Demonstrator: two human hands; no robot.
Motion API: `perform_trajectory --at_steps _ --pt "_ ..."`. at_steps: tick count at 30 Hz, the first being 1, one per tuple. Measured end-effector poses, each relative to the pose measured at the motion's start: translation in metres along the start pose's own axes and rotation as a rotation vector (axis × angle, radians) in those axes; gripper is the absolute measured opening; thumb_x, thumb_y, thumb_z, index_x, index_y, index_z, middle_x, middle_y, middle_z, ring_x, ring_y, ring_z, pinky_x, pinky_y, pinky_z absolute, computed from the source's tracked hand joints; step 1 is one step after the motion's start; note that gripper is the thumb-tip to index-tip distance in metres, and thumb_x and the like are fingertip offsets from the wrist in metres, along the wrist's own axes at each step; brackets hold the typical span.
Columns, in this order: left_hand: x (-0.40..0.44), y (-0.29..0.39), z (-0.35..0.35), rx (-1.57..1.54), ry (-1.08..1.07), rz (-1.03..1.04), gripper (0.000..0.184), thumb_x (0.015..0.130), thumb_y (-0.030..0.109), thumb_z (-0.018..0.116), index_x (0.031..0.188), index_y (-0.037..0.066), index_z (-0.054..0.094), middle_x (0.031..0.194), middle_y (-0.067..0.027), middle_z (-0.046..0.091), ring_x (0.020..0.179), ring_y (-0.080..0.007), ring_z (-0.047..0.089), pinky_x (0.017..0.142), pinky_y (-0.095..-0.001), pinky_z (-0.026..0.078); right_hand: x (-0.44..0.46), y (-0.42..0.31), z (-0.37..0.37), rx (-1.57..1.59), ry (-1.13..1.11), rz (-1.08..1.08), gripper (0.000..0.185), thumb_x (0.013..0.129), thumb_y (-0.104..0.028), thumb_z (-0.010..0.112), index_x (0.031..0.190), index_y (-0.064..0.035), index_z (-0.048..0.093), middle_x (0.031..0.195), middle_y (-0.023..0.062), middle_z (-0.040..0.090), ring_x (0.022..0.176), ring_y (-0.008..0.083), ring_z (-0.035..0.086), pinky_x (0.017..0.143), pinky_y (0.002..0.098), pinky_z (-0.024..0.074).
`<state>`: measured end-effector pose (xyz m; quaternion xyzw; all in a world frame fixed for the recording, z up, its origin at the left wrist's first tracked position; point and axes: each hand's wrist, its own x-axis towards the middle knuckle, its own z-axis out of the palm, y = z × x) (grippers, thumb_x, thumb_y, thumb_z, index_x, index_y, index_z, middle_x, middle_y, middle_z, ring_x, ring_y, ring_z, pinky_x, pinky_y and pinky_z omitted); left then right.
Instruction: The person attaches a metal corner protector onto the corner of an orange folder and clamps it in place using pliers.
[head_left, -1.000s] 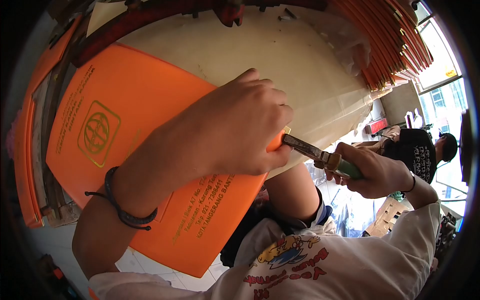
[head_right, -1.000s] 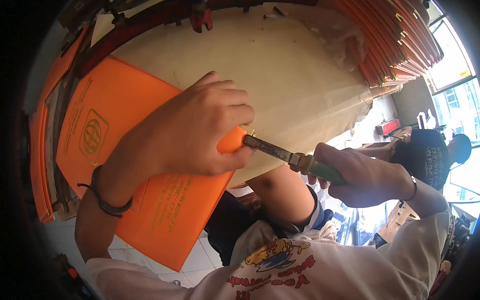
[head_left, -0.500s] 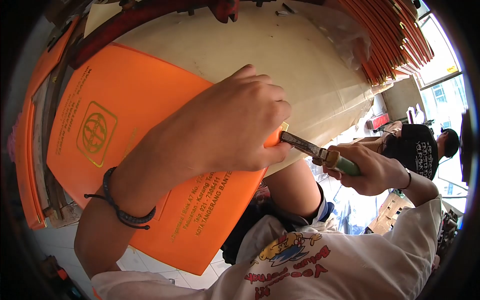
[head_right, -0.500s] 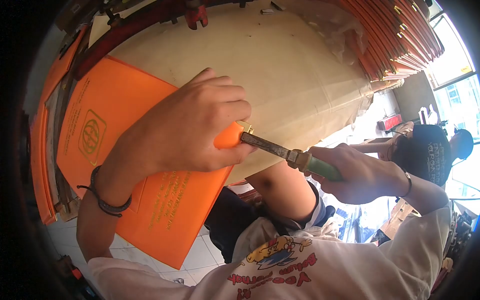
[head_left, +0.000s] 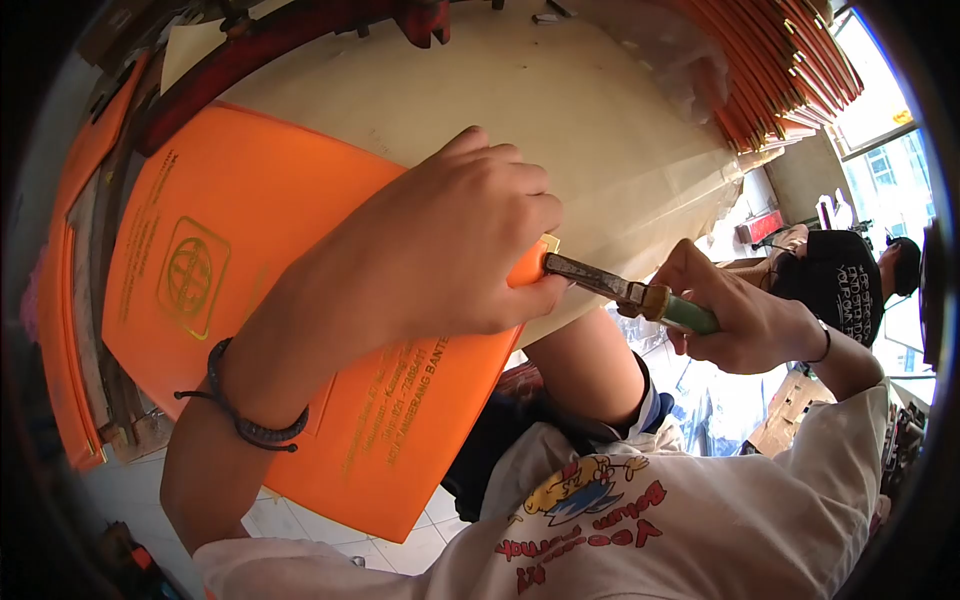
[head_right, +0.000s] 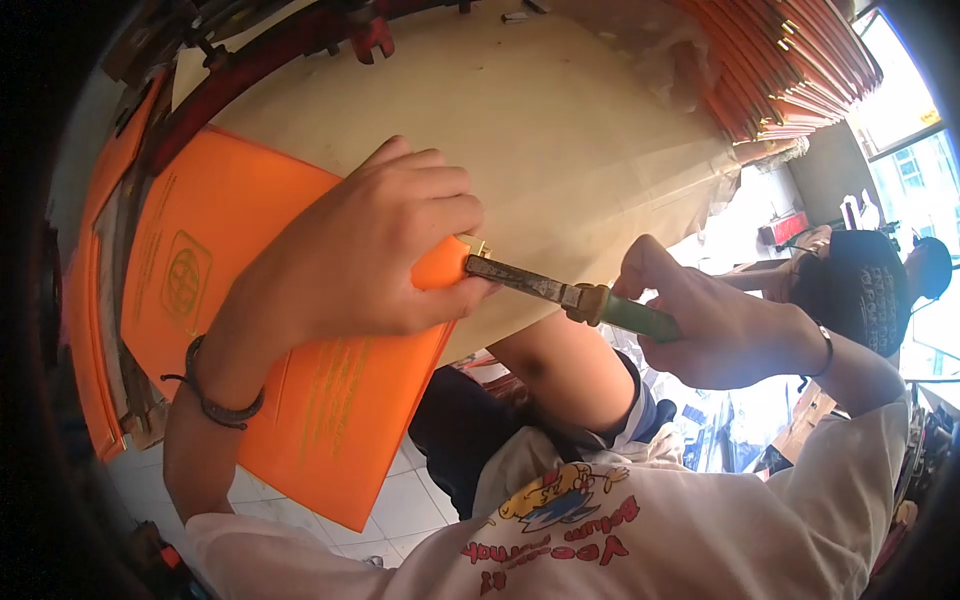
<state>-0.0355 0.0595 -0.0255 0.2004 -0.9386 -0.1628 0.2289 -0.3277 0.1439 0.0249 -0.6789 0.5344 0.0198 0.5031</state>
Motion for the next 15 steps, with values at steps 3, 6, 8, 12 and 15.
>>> perform_trajectory --at_steps 3,6,8,12,15 --pt "0.001 0.002 0.0 0.006 0.008 0.007 0.03 0.077 0.028 0.077 0.082 0.001 0.063 0.08 -0.0117 0.057 0.083 -0.0296 0.056 0.087 -0.0391 0.044 0.007 0.006 -0.007 -0.215 -0.123 -0.27 0.046 0.083 0.003 0.055 0.128 0.0014 0.05 0.114 0.0155 0.065 0.087 0.0279 0.066 0.074 0.0377 0.0521" --pt "0.001 0.0 0.002 0.002 0.016 0.014 0.03 0.079 0.028 0.077 0.082 0.001 0.063 0.08 -0.0121 0.057 0.084 -0.0301 0.057 0.088 -0.0397 0.044 0.006 -0.003 -0.009 -0.11 -0.133 -0.078 0.047 0.081 0.004 0.054 0.127 0.0014 0.053 0.113 0.0154 0.065 0.088 0.0249 0.066 0.076 0.0361 0.0525" --pt "0.001 0.001 0.001 -0.002 -0.004 -0.007 0.03 0.08 0.027 0.076 0.082 0.001 0.063 0.081 -0.0123 0.057 0.085 -0.0304 0.057 0.088 -0.0399 0.044 0.005 0.001 -0.01 -0.07 -0.145 -0.094 0.046 0.081 0.004 0.053 0.127 0.0014 0.054 0.109 0.0158 0.067 0.087 0.024 0.066 0.076 0.036 0.0526" --pt "0.003 0.001 0.002 0.007 0.0 -0.01 0.029 0.081 0.027 0.075 0.082 0.001 0.064 0.081 -0.0127 0.058 0.085 -0.0309 0.058 0.089 -0.0401 0.044 0.005 -0.008 -0.012 -0.119 -0.175 0.022 0.047 0.081 0.004 0.053 0.128 0.0007 0.054 0.098 0.0155 0.069 0.084 0.0246 0.067 0.077 0.0365 0.0534" --pt "0.002 0.001 0.002 0.005 -0.007 -0.02 0.028 0.081 0.026 0.075 0.082 0.001 0.064 0.081 -0.0128 0.058 0.085 -0.031 0.057 0.089 -0.0402 0.045 0.006 -0.006 -0.012 -0.157 -0.169 -0.018 0.042 0.082 0.003 0.054 0.124 0.0002 0.055 0.093 0.0146 0.07 0.081 0.0248 0.069 0.076 0.0374 0.0534"
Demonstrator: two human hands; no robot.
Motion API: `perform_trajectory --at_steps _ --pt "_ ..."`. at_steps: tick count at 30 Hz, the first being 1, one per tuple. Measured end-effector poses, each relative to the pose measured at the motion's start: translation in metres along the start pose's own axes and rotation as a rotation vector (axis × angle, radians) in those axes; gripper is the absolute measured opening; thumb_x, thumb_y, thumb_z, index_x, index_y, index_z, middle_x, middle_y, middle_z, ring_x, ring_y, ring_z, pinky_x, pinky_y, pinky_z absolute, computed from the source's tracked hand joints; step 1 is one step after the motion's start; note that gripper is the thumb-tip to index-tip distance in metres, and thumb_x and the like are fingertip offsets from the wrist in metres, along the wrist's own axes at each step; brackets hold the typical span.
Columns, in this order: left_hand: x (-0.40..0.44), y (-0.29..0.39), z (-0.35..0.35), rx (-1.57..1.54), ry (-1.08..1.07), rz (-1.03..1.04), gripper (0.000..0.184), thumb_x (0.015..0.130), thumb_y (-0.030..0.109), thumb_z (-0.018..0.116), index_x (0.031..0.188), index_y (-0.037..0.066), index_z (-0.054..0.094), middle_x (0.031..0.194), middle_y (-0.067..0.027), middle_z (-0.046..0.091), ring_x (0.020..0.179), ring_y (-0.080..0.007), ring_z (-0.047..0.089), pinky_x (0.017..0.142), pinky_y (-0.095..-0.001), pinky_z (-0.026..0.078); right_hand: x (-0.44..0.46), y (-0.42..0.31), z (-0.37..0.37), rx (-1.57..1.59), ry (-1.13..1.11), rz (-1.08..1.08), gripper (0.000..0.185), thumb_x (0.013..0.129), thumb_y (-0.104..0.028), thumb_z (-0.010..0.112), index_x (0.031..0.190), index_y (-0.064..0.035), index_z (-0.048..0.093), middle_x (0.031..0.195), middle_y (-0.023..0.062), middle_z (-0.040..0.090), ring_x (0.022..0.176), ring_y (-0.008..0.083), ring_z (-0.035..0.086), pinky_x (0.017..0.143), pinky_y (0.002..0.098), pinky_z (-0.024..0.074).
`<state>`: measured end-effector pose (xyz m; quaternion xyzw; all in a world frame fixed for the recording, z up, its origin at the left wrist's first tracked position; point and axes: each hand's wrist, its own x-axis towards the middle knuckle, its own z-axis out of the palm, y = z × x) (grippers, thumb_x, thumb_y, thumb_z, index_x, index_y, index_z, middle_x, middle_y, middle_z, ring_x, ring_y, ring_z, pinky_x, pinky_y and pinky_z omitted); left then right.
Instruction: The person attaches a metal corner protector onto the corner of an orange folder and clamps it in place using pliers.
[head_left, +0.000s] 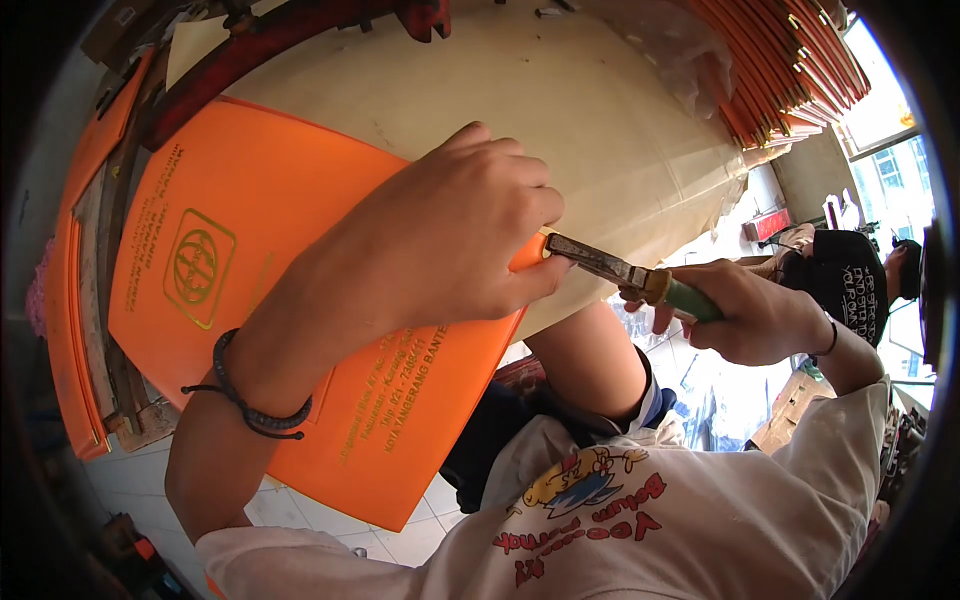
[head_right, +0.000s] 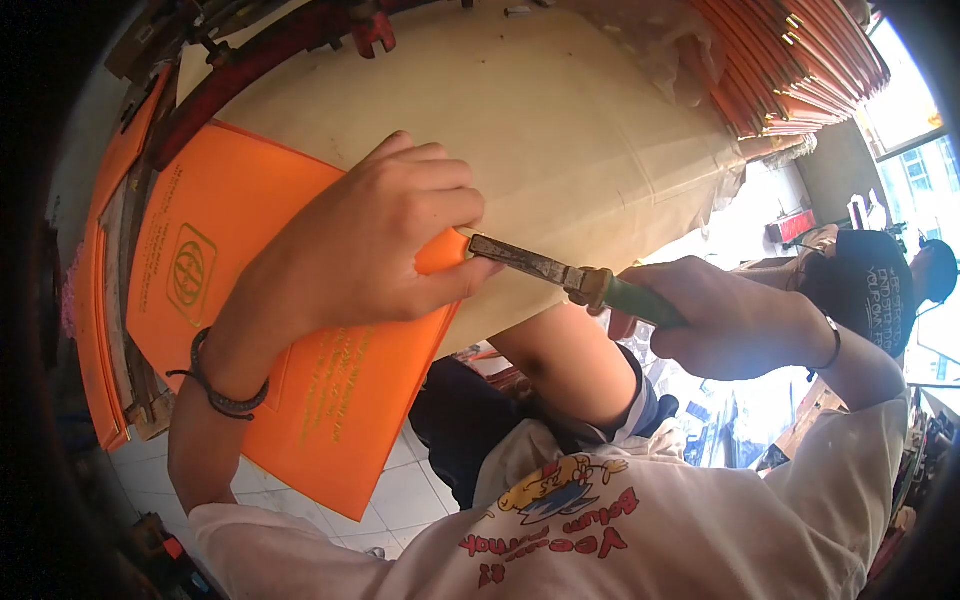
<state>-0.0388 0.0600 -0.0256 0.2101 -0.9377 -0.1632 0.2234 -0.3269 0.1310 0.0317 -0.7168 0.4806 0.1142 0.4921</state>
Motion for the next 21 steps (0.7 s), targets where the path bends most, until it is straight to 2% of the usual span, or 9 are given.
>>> perform_trajectory --at_steps 3,6,9,13,16,19,21 --pt "-0.001 -0.001 0.001 -0.003 0.019 0.0 0.027 0.08 0.025 0.075 0.082 0.001 0.064 0.08 -0.0126 0.058 0.084 -0.0307 0.057 0.087 -0.0398 0.045 0.002 0.005 0.009 -0.014 0.128 -0.098 0.035 0.083 0.002 0.054 0.119 0.0007 0.057 0.093 0.0163 0.071 0.08 0.0266 0.07 0.073 0.0381 0.0531" --pt "-0.001 -0.001 0.001 0.009 0.006 -0.006 0.027 0.08 0.025 0.075 0.081 0.001 0.064 0.08 -0.0121 0.057 0.084 -0.0304 0.057 0.086 -0.0393 0.044 0.0 -0.007 0.007 0.13 0.196 0.026 0.032 0.085 0.0 0.056 0.117 -0.0015 0.057 0.096 0.0192 0.071 0.083 0.0289 0.07 0.074 0.0391 0.0535" --pt "0.0 -0.001 0.001 0.01 0.007 0.01 0.027 0.079 0.025 0.075 0.081 0.001 0.063 0.079 -0.0116 0.057 0.084 -0.03 0.057 0.085 -0.0392 0.044 0.004 -0.008 0.002 -0.017 0.059 0.138 0.036 0.089 -0.005 0.062 0.124 -0.0057 0.057 0.098 0.021 0.069 0.084 0.0319 0.07 0.075 0.04 0.0543" --pt "0.0 -0.001 0.0 0.011 0.003 0.005 0.025 0.079 0.023 0.075 0.081 0.001 0.062 0.079 -0.0108 0.057 0.083 -0.0293 0.057 0.084 -0.0393 0.044 0.001 0.016 0.011 -0.062 0.171 0.034 0.043 0.094 -0.019 0.068 0.134 -0.0102 0.056 0.098 0.0195 0.067 0.084 0.0324 0.069 0.075 0.041 0.0544" --pt "-0.001 -0.001 0.001 0.008 0.007 0.005 0.025 0.078 0.022 0.075 0.08 0.001 0.062 0.079 -0.0105 0.056 0.083 -0.0288 0.056 0.085 -0.0391 0.044 0.0 0.024 0.023 -0.184 0.339 -0.058 0.04 0.094 -0.017 0.066 0.131 -0.0105 0.057 0.099 0.021 0.067 0.084 0.0327 0.069 0.075 0.0414 0.0544" --pt "0.001 0.001 0.001 0.009 0.012 -0.01 0.025 0.078 0.022 0.075 0.079 0.002 0.062 0.079 -0.0106 0.056 0.083 -0.0287 0.056 0.085 -0.0389 0.044 0.007 0.014 0.014 -0.089 0.239 -0.124 0.034 0.091 -0.01 0.064 0.125 -0.0053 0.057 0.094 0.0198 0.069 0.081 0.0325 0.069 0.072 0.0418 0.0537" --pt "0.0 0.0 0.002 -0.003 0.027 -0.012 0.025 0.077 0.022 0.075 0.079 0.002 0.061 0.079 -0.0108 0.056 0.083 -0.0289 0.056 0.085 -0.0389 0.044 0.008 0.007 0.006 0.034 0.163 -0.088 0.031 0.089 -0.006 0.062 0.119 -0.002 0.056 0.09 0.0179 0.07 0.076 0.0314 0.069 0.069 0.0412 0.0529"
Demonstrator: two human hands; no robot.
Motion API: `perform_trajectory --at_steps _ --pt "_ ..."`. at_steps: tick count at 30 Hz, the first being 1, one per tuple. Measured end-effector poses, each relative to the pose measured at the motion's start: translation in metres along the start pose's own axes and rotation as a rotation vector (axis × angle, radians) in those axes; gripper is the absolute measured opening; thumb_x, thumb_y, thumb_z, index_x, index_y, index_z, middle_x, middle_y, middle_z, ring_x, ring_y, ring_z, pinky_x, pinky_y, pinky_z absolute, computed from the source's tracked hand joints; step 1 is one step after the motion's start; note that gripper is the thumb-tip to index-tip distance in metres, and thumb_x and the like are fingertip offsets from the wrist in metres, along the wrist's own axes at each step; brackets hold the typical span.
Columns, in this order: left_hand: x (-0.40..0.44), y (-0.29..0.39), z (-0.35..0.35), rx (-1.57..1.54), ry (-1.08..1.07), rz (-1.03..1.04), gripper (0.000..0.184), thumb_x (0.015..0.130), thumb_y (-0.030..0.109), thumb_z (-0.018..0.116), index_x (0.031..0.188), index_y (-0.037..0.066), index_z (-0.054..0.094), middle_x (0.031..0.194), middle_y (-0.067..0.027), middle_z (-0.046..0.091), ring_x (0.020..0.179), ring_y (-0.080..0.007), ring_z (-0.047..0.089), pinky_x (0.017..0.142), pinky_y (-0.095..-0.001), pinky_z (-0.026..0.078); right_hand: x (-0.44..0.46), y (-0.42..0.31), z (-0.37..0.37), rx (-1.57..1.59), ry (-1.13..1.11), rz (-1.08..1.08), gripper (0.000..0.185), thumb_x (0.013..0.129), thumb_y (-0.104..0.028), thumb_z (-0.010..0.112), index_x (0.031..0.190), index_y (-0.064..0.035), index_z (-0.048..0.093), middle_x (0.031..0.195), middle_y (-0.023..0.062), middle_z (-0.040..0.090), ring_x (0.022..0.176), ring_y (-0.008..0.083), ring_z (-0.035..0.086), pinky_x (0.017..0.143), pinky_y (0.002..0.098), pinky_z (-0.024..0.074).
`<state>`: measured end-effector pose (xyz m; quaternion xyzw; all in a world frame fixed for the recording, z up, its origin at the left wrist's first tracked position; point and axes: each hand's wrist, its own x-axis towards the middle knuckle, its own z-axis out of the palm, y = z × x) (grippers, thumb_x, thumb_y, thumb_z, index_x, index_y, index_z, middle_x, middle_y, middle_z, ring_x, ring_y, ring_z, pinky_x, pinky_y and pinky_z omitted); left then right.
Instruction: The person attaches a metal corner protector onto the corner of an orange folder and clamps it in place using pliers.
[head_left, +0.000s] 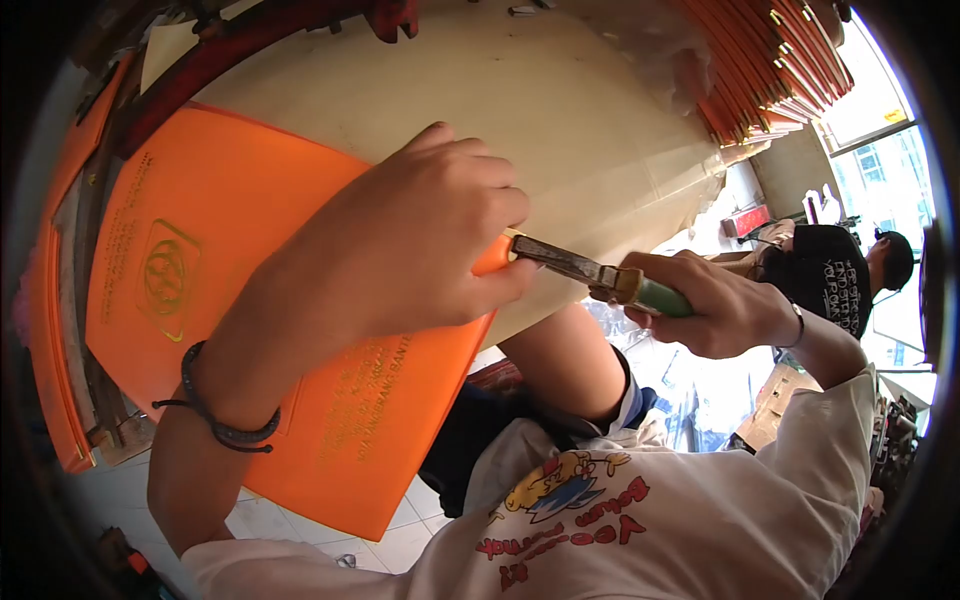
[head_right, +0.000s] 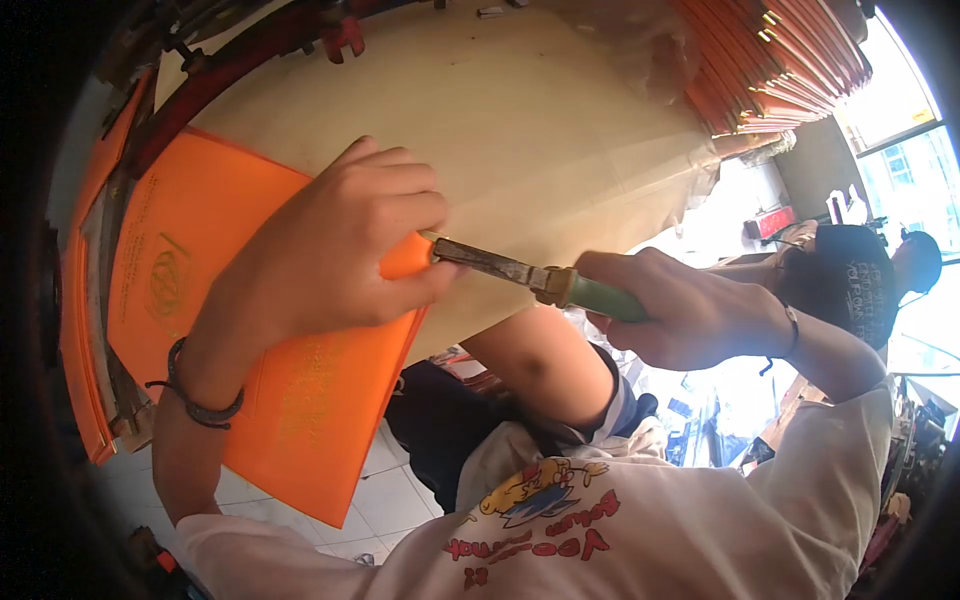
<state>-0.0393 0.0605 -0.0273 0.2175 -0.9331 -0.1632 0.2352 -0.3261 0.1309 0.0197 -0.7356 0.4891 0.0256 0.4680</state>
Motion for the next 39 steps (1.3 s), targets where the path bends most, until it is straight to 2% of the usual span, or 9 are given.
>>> perform_trajectory --at_steps 2,9,14,19,22,28,31,37,39 --pt "0.0 0.001 0.0 -0.013 0.007 -0.003 0.025 0.078 0.023 0.075 0.078 0.002 0.061 0.078 -0.0111 0.056 0.083 -0.0291 0.056 0.085 -0.0391 0.044 -0.003 0.006 0.003 0.102 0.03 -0.054 0.028 0.086 -0.002 0.058 0.113 0.0029 0.052 0.085 0.014 0.071 0.067 0.0282 0.067 0.064 0.0393 0.0513" --pt "0.0 -0.001 -0.002 -0.03 -0.019 -0.003 0.029 0.079 0.025 0.076 0.079 0.0 0.062 0.078 -0.0129 0.056 0.081 -0.0312 0.056 0.085 -0.0399 0.045 -0.004 0.0 0.005 -0.045 -0.041 0.102 0.028 0.084 -0.001 0.053 0.109 -0.0017 0.065 0.076 0.0119 0.069 0.061 0.0228 0.066 0.062 0.0364 0.0519" --pt "-0.002 -0.003 -0.001 -0.037 -0.005 0.003 0.03 0.078 0.026 0.077 0.081 -0.001 0.063 0.079 -0.0142 0.057 0.083 -0.0326 0.057 0.087 -0.0402 0.046 -0.007 -0.005 0.005 -0.036 -0.066 0.044 0.036 0.079 0.003 0.051 0.113 -0.0011 0.063 0.085 0.0144 0.07 0.07 0.026 0.068 0.069 0.0384 0.0537" --pt "-0.002 -0.002 -0.003 -0.033 -0.031 0.008 0.031 0.078 0.027 0.077 0.084 -0.001 0.064 0.081 -0.0144 0.058 0.086 -0.0326 0.058 0.09 -0.0404 0.045 -0.006 -0.009 0.003 -0.075 -0.081 0.103 0.037 0.077 0.004 0.051 0.112 0.0 0.063 0.09 0.0145 0.071 0.074 0.0287 0.069 0.072 0.0404 0.0543" --pt "-0.002 -0.002 -0.005 -0.037 -0.059 0.0 0.031 0.078 0.026 0.077 0.085 -0.001 0.064 0.083 -0.0142 0.058 0.088 -0.0322 0.058 0.091 -0.0402 0.045 -0.006 -0.005 0.006 -0.077 -0.023 -0.019 0.036 0.076 0.005 0.051 0.11 0.002 0.062 0.088 0.0158 0.071 0.074 0.0297 0.069 0.072 0.0408 0.0542" --pt "-0.003 -0.003 -0.003 -0.047 -0.049 0.005 0.032 0.078 0.026 0.077 0.086 -0.001 0.064 0.083 -0.014 0.059 0.089 -0.032 0.058 0.093 -0.0399 0.045 -0.004 -0.011 0.004 -0.076 -0.027 0.127 0.02 0.086 0.001 0.058 0.105 0.0039 0.063 0.085 0.0166 0.07 0.074 0.0307 0.068 0.069 0.039 0.0536" --pt "-0.003 -0.003 -0.002 -0.049 -0.035 0.017 0.032 0.078 0.027 0.077 0.085 -0.001 0.064 0.083 -0.0137 0.058 0.088 -0.0316 0.058 0.092 -0.04 0.044 -0.003 -0.006 0.006 -0.09 -0.013 0.099 0.017 0.089 -0.003 0.06 0.105 0.0036 0.063 0.084 0.0165 0.07 0.073 0.0307 0.068 0.068 0.0383 0.0535" --pt "0.0 -0.003 -0.003 -0.008 -0.03 0.029 0.033 0.077 0.03 0.079 0.082 0.002 0.062 0.083 -0.0112 0.058 0.085 -0.029 0.056 0.087 -0.0388 0.044 -0.007 -0.001 0.012 0.027 -0.03 -0.048 0.026 0.086 -0.001 0.054 0.109 -0.0004 0.066 0.092 0.0168 0.07 0.08 0.0298 0.069 0.073 0.0405 0.0525" --pt "0.001 -0.004 -0.004 -0.021 -0.032 0.031 0.034 0.076 0.032 0.079 0.081 0.003 0.062 0.082 -0.0099 0.057 0.084 -0.028 0.056 0.085 -0.0378 0.043 -0.014 0.002 0.01 -0.008 -0.079 0.091 0.032 0.083 -0.001 0.052 0.111 -0.0044 0.067 0.095 0.0164 0.071 0.083 0.0284 0.069 0.075 0.0401 0.0524"
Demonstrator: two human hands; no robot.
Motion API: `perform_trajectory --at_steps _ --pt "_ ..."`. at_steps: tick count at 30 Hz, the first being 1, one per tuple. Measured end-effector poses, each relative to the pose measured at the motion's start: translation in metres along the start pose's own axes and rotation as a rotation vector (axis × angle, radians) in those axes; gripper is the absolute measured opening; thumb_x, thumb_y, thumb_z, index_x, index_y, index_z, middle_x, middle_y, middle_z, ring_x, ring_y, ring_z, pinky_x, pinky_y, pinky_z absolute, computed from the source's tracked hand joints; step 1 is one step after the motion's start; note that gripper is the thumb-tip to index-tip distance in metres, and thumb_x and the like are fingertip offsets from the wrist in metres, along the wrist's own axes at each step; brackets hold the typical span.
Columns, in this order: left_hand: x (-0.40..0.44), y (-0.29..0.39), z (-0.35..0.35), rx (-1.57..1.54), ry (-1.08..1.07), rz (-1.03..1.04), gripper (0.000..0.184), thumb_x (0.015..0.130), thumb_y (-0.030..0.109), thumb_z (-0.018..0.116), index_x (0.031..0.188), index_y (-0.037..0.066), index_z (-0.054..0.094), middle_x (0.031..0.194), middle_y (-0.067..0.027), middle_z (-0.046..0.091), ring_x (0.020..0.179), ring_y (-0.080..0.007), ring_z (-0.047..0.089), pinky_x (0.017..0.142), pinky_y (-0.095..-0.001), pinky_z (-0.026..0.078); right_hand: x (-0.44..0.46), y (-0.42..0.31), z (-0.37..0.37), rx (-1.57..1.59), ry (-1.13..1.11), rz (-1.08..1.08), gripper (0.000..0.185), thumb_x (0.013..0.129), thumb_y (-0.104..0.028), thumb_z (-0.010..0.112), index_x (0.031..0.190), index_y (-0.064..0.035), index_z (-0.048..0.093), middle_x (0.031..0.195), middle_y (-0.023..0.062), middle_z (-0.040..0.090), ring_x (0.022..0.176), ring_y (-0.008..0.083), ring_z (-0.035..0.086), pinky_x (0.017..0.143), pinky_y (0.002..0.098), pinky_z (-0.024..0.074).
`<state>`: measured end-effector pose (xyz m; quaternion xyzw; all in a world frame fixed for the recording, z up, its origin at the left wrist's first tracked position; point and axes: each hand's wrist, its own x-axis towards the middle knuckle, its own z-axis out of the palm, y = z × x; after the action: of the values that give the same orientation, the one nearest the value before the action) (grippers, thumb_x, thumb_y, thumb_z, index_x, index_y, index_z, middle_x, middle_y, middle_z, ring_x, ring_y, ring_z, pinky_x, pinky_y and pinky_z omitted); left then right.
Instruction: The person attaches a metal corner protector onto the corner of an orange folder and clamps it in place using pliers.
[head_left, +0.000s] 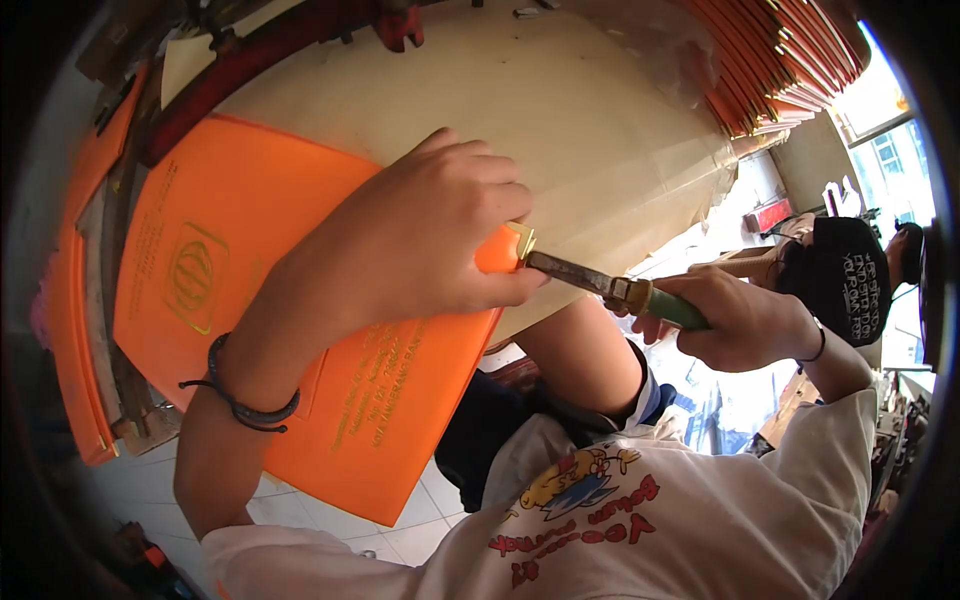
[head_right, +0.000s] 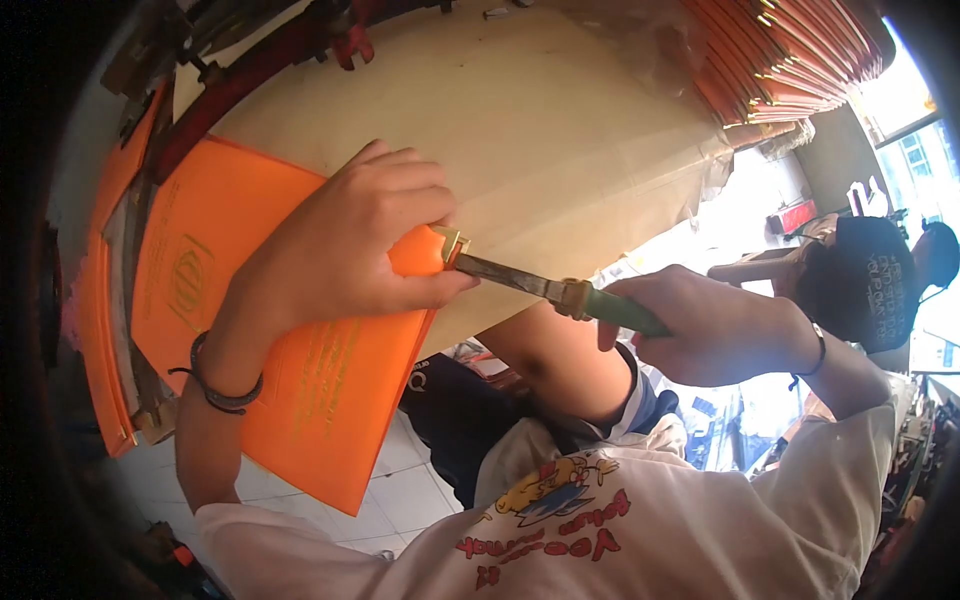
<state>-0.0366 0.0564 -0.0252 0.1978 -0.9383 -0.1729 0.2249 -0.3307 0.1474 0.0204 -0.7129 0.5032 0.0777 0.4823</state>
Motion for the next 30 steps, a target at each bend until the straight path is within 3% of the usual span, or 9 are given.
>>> perform_trajectory --at_steps 4,6,10,12,14,18,21,25,30 --pt "0.002 0.002 -0.005 -0.004 -0.025 -0.019 0.034 0.076 0.032 0.08 0.08 0.004 0.06 0.082 -0.0085 0.056 0.082 -0.0272 0.054 0.083 -0.0373 0.043 -0.023 0.025 0.004 0.092 -0.106 0.109 0.034 0.084 -0.002 0.052 0.113 -0.0067 0.069 0.094 0.0157 0.072 0.082 0.0238 0.071 0.073 0.0361 0.0539" --pt "0.002 0.005 -0.004 0.001 -0.026 -0.034 0.035 0.076 0.032 0.08 0.079 0.004 0.059 0.081 -0.0084 0.055 0.082 -0.0271 0.054 0.081 -0.0378 0.043 -0.032 0.055 0.028 0.291 -0.121 0.003 0.033 0.085 -0.002 0.053 0.113 -0.0035 0.068 0.096 0.0139 0.073 0.084 0.0205 0.071 0.076 0.0328 0.056" --pt "0.011 0.014 -0.01 0.077 -0.081 -0.026 0.037 0.075 0.034 0.08 0.079 0.004 0.058 0.08 -0.0093 0.054 0.082 -0.028 0.054 0.082 -0.0381 0.044 -0.024 0.12 0.099 0.807 -0.447 -0.079 0.022 0.086 -0.001 0.055 0.106 0.0038 0.064 0.105 0.0107 0.071 0.09 0.0183 0.069 0.079 0.0318 0.0572" --pt "0.015 0.02 -0.012 0.089 -0.139 -0.08 0.039 0.075 0.037 0.079 0.081 0.003 0.061 0.081 -0.0102 0.057 0.082 -0.0291 0.056 0.085 -0.0386 0.045 -0.012 0.117 0.14 1.027 -0.506 -0.091 0.017 0.088 -0.004 0.053 0.102 0.0026 0.06 0.11 0.011 0.068 0.09 0.0164 0.066 0.075 0.031 0.0555" --pt "0.019 0.021 -0.015 0.065 -0.159 -0.124 0.038 0.073 0.034 0.081 0.079 0.004 0.057 0.079 -0.0096 0.053 0.081 -0.0281 0.053 0.082 -0.0383 0.043 0.013 0.132 0.194 1.082 -0.53 -0.272 0.016 0.089 -0.008 0.051 0.1 0.0014 0.058 0.109 0.0113 0.066 0.085 0.0141 0.063 0.071 0.0302 0.053" --pt "0.014 0.028 -0.013 0.126 -0.21 -0.173 0.037 0.073 0.031 0.081 0.082 0.004 0.058 0.09 -0.0103 0.053 0.089 -0.028 0.05 0.085 -0.0395 0.042 0.029 0.128 0.199 1.005 -0.629 -0.229 0.016 0.089 -0.009 0.051 0.098 0.0014 0.058 0.105 0.0105 0.065 0.081 0.0147 0.06 0.069 0.0286 0.0508" --pt "0.01 0.057 -0.011 0.351 -0.13 -0.192 0.032 0.075 0.025 0.078 0.089 0.003 0.061 0.107 -0.0128 0.053 0.105 -0.0304 0.051 0.094 -0.0427 0.04 0.025 0.13 0.198 1.085 -0.556 -0.243 0.023 0.085 -0.006 0.055 0.105 0.0037 0.061 0.1 0.01 0.065 0.078 0.0156 0.06 0.068 0.0286 0.0515" --pt "-0.003 0.089 0.007 0.295 -0.092 -0.288 0.022 0.077 0.009 0.07 0.097 0.002 0.063 0.113 -0.0138 0.05 0.111 -0.0327 0.049 0.098 -0.0444 0.039 0.025 0.133 0.195 1.079 -0.579 -0.231 0.026 0.083 -0.004 0.057 0.107 0.0033 0.062 0.1 0.0111 0.065 0.078 0.0162 0.061 0.068 0.0289 0.0521" --pt "-0.031 0.139 0.023 0.432 -0.274 -0.137 0.011 0.082 0.011 0.068 0.09 0.005 0.062 0.119 -0.0114 0.054 0.118 -0.0298 0.051 0.105 -0.0439 0.04 0.028 0.142 0.204 1.083 -0.581 -0.294 0.024 0.086 -0.006 0.054 0.107 0.0037 0.062 0.097 0.0099 0.064 0.076 0.0154 0.062 0.067 0.0282 0.0511"
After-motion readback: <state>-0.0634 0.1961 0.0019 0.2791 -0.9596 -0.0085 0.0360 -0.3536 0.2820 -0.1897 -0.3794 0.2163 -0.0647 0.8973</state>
